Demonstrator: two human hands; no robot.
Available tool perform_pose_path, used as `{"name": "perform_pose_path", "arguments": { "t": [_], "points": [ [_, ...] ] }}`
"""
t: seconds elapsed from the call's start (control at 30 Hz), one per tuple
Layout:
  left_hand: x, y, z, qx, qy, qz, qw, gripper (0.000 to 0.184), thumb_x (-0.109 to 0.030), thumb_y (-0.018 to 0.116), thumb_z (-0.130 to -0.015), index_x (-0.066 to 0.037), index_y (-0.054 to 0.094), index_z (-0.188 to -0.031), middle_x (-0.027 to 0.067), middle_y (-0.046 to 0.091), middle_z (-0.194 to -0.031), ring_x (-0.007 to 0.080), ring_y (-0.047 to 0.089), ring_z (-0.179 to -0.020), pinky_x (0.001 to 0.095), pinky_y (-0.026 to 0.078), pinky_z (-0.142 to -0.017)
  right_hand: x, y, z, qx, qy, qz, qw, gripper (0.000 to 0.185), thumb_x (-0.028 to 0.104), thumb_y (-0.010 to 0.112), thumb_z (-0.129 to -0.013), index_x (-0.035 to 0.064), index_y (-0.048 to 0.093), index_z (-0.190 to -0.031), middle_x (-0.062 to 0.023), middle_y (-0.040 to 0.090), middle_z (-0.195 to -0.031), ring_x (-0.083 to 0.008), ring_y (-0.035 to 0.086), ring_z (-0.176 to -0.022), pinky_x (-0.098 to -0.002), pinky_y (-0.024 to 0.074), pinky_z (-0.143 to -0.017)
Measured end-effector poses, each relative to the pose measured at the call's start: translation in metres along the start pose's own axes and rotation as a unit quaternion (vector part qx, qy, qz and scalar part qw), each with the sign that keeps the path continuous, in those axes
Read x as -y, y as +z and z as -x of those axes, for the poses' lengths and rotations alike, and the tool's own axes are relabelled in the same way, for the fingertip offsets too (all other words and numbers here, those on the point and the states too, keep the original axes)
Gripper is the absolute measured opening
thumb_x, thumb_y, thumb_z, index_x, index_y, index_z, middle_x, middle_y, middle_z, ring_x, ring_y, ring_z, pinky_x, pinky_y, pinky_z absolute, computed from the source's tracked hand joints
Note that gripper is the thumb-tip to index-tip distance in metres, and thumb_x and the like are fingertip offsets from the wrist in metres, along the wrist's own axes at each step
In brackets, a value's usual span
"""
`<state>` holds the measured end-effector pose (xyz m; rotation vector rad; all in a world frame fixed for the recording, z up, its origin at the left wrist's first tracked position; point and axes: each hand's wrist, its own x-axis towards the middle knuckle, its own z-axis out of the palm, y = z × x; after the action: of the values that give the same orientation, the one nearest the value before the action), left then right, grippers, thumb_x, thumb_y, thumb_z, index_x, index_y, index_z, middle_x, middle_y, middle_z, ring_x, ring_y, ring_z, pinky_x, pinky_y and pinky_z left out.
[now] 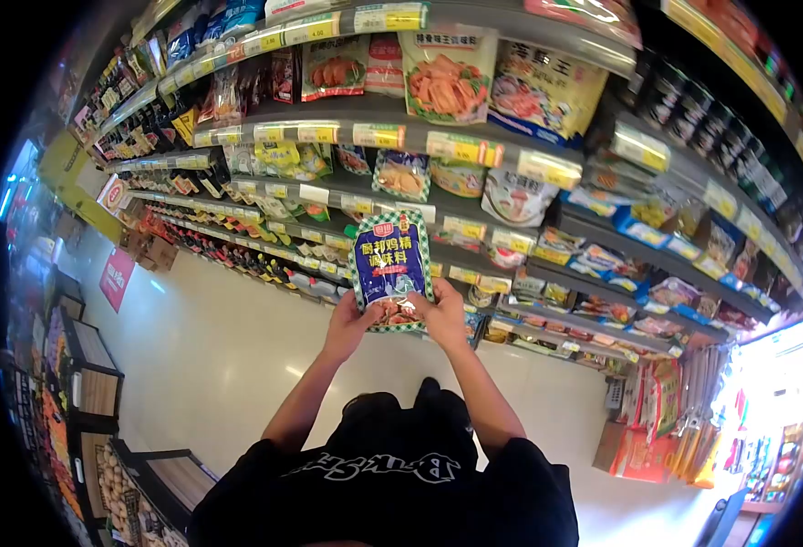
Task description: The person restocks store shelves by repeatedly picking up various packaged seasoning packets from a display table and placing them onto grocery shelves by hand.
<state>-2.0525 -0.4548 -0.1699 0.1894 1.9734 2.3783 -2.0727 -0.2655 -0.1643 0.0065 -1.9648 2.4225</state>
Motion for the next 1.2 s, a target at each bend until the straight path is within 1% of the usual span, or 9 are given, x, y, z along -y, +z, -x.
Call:
{"name": "perform_pose_path", "arguments": {
  "t": [0.23, 0.37, 0.63, 0.7, 0.8, 0.9, 1.03, 1.17, 1.2],
  "points": [
    [-0.021, -0.052, -0.123, 0.007, 0.063, -0.172, 0.983, 0.032, -0.008, 0.068, -0.086, -0.002, 0.051, -0.113, 0.0051, 0.063, -0.106, 0.0129, 0.059, -0.098, 0.0292, 0.047, -0.084, -0.007, 0.041, -0.098, -0.083, -0.113, 0.171, 0.975, 0.020, 0.004, 0.072, -0.080, -0.0018, 0.056, -0.091, -0.0050, 0.062, -0.075, -0.0085, 0.052, -0.067, -0.0264, 0.0441, -0.061],
    [-0.027, -0.089, -0.185, -0.039, 0.171, -0.261, 0.949, 0.037, -0.017, 0.072, -0.083, 0.000, 0.052, -0.108, 0.0148, 0.061, -0.095, 0.0313, 0.060, -0.089, 0.0374, 0.046, -0.079, 0.000, 0.077, -0.134, -0.125, -0.099, 0.284, 0.945, 0.023, 0.006, 0.073, -0.080, -0.0014, 0.055, -0.090, -0.0114, 0.065, -0.081, -0.0143, 0.059, -0.074, -0.0284, 0.0470, -0.070],
    [-0.025, -0.138, -0.267, -0.054, 0.215, -0.282, 0.933, 0.042, -0.021, 0.070, -0.084, 0.003, 0.050, -0.111, 0.0207, 0.056, -0.100, 0.0393, 0.054, -0.094, 0.0430, 0.044, -0.080, 0.005, 0.130, -0.217, -0.093, -0.344, 0.316, 0.879, 0.023, -0.013, 0.051, -0.073, -0.0033, 0.053, -0.093, -0.0167, 0.065, -0.113, -0.0318, 0.064, -0.102, -0.0345, 0.0507, -0.086],
    [-0.019, -0.143, -0.270, -0.063, 0.112, -0.330, 0.935, 0.042, -0.024, 0.068, -0.086, 0.005, 0.049, -0.110, 0.0201, 0.055, -0.098, 0.0392, 0.053, -0.092, 0.0439, 0.045, -0.079, 0.012, 0.141, -0.225, -0.112, -0.296, 0.336, 0.887, 0.019, -0.010, 0.057, -0.075, -0.0031, 0.054, -0.093, -0.0176, 0.066, -0.106, -0.0317, 0.066, -0.096, -0.0355, 0.0519, -0.082],
    [-0.034, -0.151, -0.280, -0.057, 0.155, -0.315, 0.935, 0.039, -0.026, 0.063, -0.089, 0.006, 0.047, -0.104, 0.0214, 0.053, -0.093, 0.0383, 0.052, -0.090, 0.0452, 0.043, -0.078, 0.017, 0.155, -0.234, -0.163, -0.189, 0.374, 0.893, 0.016, -0.002, 0.065, -0.078, -0.0021, 0.060, -0.093, -0.0184, 0.068, -0.096, -0.0320, 0.067, -0.086, -0.0358, 0.0511, -0.078],
    [-0.042, -0.159, -0.282, -0.072, 0.140, -0.328, 0.932, 0.039, -0.022, 0.062, -0.090, 0.007, 0.043, -0.109, 0.0214, 0.050, -0.094, 0.0378, 0.051, -0.091, 0.0455, 0.042, -0.079, 0.003, 0.163, -0.249, -0.146, -0.220, 0.383, 0.885, 0.032, 0.015, 0.077, -0.079, -0.0034, 0.062, -0.100, -0.0150, 0.069, -0.091, -0.0272, 0.067, -0.086, -0.0333, 0.0491, -0.077],
    [-0.039, -0.161, -0.282, -0.035, 0.113, -0.221, 0.968, 0.047, -0.018, 0.062, -0.089, 0.009, 0.035, -0.117, 0.0224, 0.047, -0.099, 0.0361, 0.050, -0.093, 0.0453, 0.042, -0.080, -0.007, 0.177, -0.262, -0.169, -0.233, 0.365, 0.885, 0.026, 0.009, 0.074, -0.079, -0.0032, 0.064, -0.100, -0.0143, 0.070, -0.092, -0.0261, 0.066, -0.083, -0.0340, 0.0492, -0.077],
    [-0.039, -0.151, -0.267, -0.010, 0.198, -0.195, 0.961, 0.083, -0.020, 0.062, -0.089, 0.012, 0.006, -0.141, 0.0385, 0.025, -0.136, 0.0479, 0.039, -0.119, 0.0494, 0.033, -0.101, -0.007, 0.192, -0.267, -0.164, -0.100, 0.316, 0.929, 0.020, 0.007, 0.072, -0.079, -0.0037, 0.066, -0.094, -0.0141, 0.070, -0.091, -0.0244, 0.066, -0.083, -0.0328, 0.0491, -0.078],
    [-0.033, -0.151, -0.262, 0.020, 0.208, -0.244, 0.947, 0.092, -0.020, 0.062, -0.090, 0.011, -0.005, -0.144, 0.0400, 0.000, -0.147, 0.0493, 0.015, -0.139, 0.0490, 0.022, -0.111, -0.003, 0.190, -0.268, -0.147, -0.090, 0.327, 0.929, 0.019, 0.006, 0.070, -0.078, -0.0011, 0.067, -0.095, -0.0135, 0.069, -0.093, -0.0250, 0.065, -0.086, -0.0348, 0.0488, -0.080]
  ]
}}
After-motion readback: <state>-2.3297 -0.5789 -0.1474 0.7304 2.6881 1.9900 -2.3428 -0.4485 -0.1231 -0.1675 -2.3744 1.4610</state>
